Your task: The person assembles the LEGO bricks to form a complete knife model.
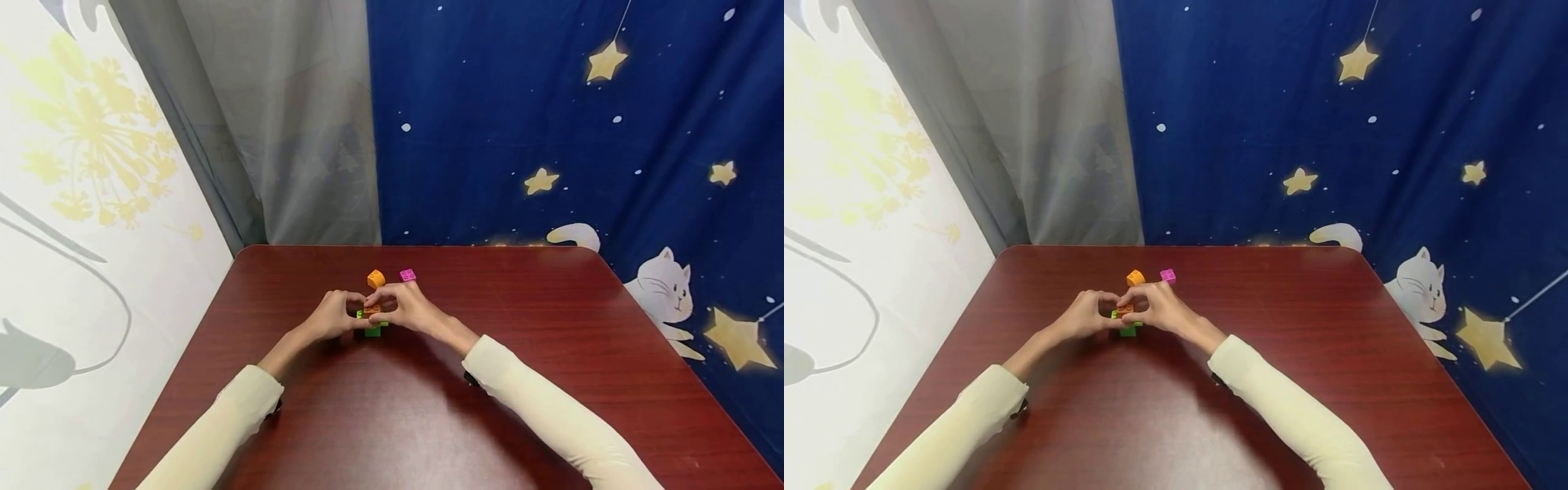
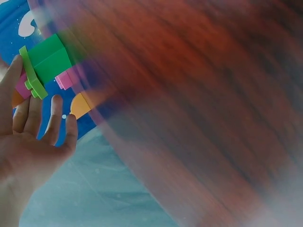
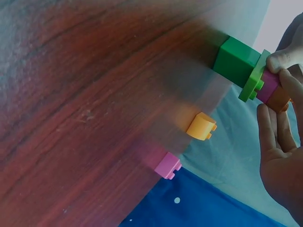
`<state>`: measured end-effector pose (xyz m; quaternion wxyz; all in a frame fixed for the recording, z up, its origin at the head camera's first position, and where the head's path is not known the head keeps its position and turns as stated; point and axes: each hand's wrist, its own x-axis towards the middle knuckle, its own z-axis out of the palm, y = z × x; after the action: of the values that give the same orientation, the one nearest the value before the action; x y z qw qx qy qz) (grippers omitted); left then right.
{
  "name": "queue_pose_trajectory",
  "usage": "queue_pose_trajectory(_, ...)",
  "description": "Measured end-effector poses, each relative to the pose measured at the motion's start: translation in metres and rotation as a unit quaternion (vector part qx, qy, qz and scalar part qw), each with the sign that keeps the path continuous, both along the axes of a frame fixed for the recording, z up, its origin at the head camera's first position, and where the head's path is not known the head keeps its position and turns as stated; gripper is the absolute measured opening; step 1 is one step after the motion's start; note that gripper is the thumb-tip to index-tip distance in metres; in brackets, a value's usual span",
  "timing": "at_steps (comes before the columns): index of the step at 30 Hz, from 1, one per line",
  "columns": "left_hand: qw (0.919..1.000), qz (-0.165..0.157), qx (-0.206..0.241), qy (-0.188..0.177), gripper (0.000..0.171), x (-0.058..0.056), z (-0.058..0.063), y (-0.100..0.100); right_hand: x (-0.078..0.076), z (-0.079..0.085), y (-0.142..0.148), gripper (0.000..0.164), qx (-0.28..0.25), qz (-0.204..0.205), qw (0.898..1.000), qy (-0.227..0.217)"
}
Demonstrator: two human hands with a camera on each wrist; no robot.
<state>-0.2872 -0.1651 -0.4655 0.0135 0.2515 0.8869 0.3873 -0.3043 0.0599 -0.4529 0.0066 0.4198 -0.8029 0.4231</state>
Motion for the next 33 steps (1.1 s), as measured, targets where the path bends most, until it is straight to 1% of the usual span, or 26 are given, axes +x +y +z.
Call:
queue_pose_trajectory(3, 1.0, -0.004, -0.004, -0.001, 0.04, -0.002, -0.001, 0.0, -0.001, -0.003, 0.001, 0.025, -0.009, 0.0, 1.0, 0.001)
queue_pose_trajectory(9, 0.9998, 0.003, -0.013, 0.016, 0.039, -0.004, -0.001, 0.0, 0.0, -0.008, 0.001, 0.026, -0.037, -0.008, 0.999, 0.001)
queue_pose_trajectory(12, 0.9998, 0.001, -0.015, 0.014, 0.038, -0.003, 0.0, 0.0, 0.001, -0.009, 0.002, 0.028, -0.039, -0.012, 0.999, 0.013)
queue_pose_trajectory(15, 0.9997, -0.003, -0.019, 0.011, 0.04, -0.003, 0.0, 0.0, 0.002, -0.01, 0.005, 0.033, -0.037, -0.016, 0.999, 0.02)
queue_pose_trajectory(19, 0.9993, 0.009, -0.035, 0.013, 0.045, -0.002, 0.0, 0.001, 0.0, -0.008, 0.012, 0.036, -0.033, -0.02, 0.999, 0.008)
queue_pose_trajectory(23, 0.9986, 0.018, -0.047, 0.013, 0.05, -0.001, 0.0, 0.001, -0.005, -0.006, 0.021, 0.037, -0.026, -0.032, 0.999, 0.0)
queue_pose_trajectory(27, 0.9984, 0.013, -0.053, 0.014, 0.055, 0.001, 0.003, 0.002, -0.014, -0.004, 0.034, 0.04, -0.02, -0.054, 0.998, -0.002)
queue_pose_trajectory(30, 0.9982, 0.008, -0.056, 0.019, 0.055, 0.002, 0.004, 0.003, -0.023, -0.003, 0.043, 0.04, -0.013, -0.072, 0.997, 0.0)
queue_pose_trajectory(33, 0.9984, 0.004, -0.055, 0.015, 0.056, 0.003, 0.005, 0.003, -0.03, -0.003, 0.05, 0.039, -0.004, -0.089, 0.996, 0.005)
